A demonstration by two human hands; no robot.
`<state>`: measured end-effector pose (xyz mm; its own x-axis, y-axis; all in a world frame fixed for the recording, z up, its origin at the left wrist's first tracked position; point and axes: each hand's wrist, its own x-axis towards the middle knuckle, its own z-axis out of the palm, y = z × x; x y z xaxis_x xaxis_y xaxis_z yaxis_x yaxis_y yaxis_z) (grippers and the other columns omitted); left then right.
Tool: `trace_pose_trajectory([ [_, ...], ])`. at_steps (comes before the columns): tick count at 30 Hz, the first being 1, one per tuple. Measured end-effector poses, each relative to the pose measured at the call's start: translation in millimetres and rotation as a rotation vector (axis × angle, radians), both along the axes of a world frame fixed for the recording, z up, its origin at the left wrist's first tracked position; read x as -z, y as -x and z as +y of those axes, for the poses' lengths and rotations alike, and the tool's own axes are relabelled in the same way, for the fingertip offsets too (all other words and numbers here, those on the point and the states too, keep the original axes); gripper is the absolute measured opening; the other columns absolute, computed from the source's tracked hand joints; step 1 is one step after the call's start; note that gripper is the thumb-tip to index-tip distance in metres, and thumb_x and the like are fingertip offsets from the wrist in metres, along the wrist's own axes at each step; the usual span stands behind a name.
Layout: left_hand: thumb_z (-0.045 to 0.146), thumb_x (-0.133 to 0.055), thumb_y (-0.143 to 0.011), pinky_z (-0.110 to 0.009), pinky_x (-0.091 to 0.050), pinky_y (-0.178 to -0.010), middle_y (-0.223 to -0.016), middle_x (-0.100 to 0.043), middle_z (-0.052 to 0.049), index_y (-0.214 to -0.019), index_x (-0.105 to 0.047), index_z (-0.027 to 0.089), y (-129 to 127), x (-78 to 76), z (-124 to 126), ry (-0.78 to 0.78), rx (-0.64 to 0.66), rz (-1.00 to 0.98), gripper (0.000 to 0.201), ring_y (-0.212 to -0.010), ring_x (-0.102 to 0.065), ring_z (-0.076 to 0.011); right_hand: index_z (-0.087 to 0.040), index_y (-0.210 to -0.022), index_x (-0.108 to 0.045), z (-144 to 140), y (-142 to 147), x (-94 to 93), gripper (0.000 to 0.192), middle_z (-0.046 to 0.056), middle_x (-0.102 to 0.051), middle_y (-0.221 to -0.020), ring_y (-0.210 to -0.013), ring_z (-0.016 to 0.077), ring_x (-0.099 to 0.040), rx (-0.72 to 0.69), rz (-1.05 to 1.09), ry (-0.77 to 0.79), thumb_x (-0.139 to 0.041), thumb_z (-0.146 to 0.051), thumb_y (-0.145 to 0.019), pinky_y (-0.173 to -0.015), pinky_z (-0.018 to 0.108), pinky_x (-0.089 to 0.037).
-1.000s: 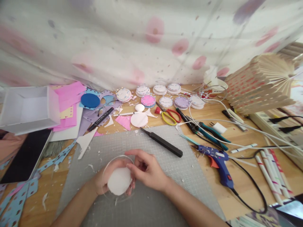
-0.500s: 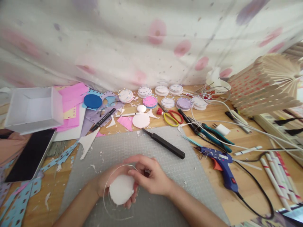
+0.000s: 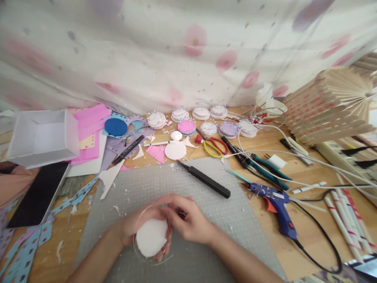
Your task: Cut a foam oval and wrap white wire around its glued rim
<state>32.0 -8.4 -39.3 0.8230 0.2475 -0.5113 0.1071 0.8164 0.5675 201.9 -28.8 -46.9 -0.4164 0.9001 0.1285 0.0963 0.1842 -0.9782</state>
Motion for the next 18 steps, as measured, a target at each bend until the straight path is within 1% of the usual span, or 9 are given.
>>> trace_pose_trajectory([
  [3,0.051,-0.045,-0.083,-0.029,-0.046,-0.045,-0.051,-0.066,-0.009,-0.08,-0.069,0.012,-0.6,-0.7,-1.1,-0.004,0.003,0.01,0.046,-0.039,-0.061,-0.0193,-0.02,-0.106,-0.065,1.3,1.7,-1.2,0.023,0.005,-0.069,-0.081,-0.069,0.0139,-0.062,-0.001,-0.022,-0.066,-0.046,-0.019,-0.094,-0.06,0.023,-0.048],
  [5,0.054,-0.041,-0.085,-0.029,-0.046,-0.044,-0.051,-0.066,-0.009,-0.08,-0.069,0.012,-1.0,0.0,-1.7,0.0,0.013,0.013,0.051,-0.038,-0.06,-0.0188,-0.021,-0.104,-0.067,1.9,2.8,-1.3,0.025,0.005,-0.071,-0.086,-0.076,0.0145,-0.065,-0.011,-0.01,-0.094,-0.045,-0.016,-0.094,-0.067,0.023,-0.05],
  [7,0.055,-0.04,-0.085,-0.029,-0.046,-0.044,-0.052,-0.067,-0.009,-0.08,-0.068,0.012,-1.2,1.3,-2.6,0.013,0.003,0.017,0.052,-0.038,-0.06,-0.0186,-0.022,-0.102,-0.068,1.6,3.7,-0.6,0.026,0.005,-0.072,-0.086,-0.078,0.0146,-0.066,-0.023,0.004,-0.104,-0.044,-0.016,-0.094,-0.069,0.024,-0.051],
  [8,0.055,-0.043,-0.084,-0.029,-0.046,-0.043,-0.053,-0.067,-0.01,-0.08,-0.068,0.012,-1.4,2.0,-3.1,0.017,-0.016,0.02,0.05,-0.037,-0.06,-0.0186,-0.022,-0.101,-0.068,1.2,3.9,0.0,0.026,0.005,-0.072,-0.087,-0.079,0.0149,-0.067,-0.026,0.009,-0.099,-0.044,-0.016,-0.094,-0.07,0.024,-0.051],
  [10,0.051,-0.051,-0.081,-0.028,-0.046,-0.041,-0.055,-0.068,-0.01,-0.079,-0.067,0.011,-2.0,2.7,-4.1,0.014,-0.078,0.025,0.043,-0.037,-0.06,-0.0191,-0.022,-0.102,-0.068,0.3,3.7,1.8,0.024,0.005,-0.071,-0.083,-0.072,0.0145,-0.066,-0.024,0.033,-0.045,-0.045,-0.019,-0.095,-0.064,0.023,-0.05],
  [12,0.048,-0.057,-0.077,-0.028,-0.046,-0.041,-0.057,-0.068,-0.012,-0.077,-0.066,0.01,-2.9,2.4,-4.3,-0.021,-0.179,0.03,0.039,-0.039,-0.062,-0.0206,-0.023,-0.11,-0.064,0.4,2.6,3.9,0.023,0.001,-0.066,-0.071,-0.058,0.0123,-0.061,-0.021,0.108,0.07,-0.046,-0.024,-0.096,-0.053,0.021,-0.047],
  [14,0.047,-0.057,-0.076,-0.029,-0.048,-0.044,-0.062,-0.07,-0.012,-0.074,-0.064,0.011,-3.6,1.2,-3.1,-0.086,-0.337,0.039,0.037,-0.045,-0.064,-0.0215,-0.024,-0.121,-0.056,2.8,0.7,6.2,0.027,-0.003,-0.059,-0.066,-0.052,0.0109,-0.055,0.041,0.229,0.156,-0.046,-0.028,-0.096,-0.051,0.021,-0.044],
  [16,0.045,-0.056,-0.077,-0.029,-0.05,-0.051,-0.069,-0.071,-0.012,-0.075,-0.063,0.012,-3.2,0.1,-0.4,-0.177,-0.562,0.071,0.034,-0.053,-0.067,-0.0207,-0.024,-0.124,-0.051,7.4,-1.3,8.5,0.029,-0.004,-0.055,-0.067,-0.056,0.0111,-0.051,0.163,0.354,0.181,-0.046,-0.032,-0.096,-0.056,0.023,-0.043],
  [18,0.043,-0.053,-0.08,-0.027,-0.05,-0.056,-0.076,-0.073,-0.009,-0.079,-0.061,0.015,-1.4,0.4,3.1,-0.276,-0.806,0.125,0.03,-0.061,-0.068,-0.0195,-0.022,-0.115,-0.053,12.1,-2.7,10.2,0.024,-0.003,-0.054,-0.069,-0.059,0.011,-0.048,0.28,0.442,0.194,-0.045,-0.035,-0.096,-0.058,0.023,-0.04],
])
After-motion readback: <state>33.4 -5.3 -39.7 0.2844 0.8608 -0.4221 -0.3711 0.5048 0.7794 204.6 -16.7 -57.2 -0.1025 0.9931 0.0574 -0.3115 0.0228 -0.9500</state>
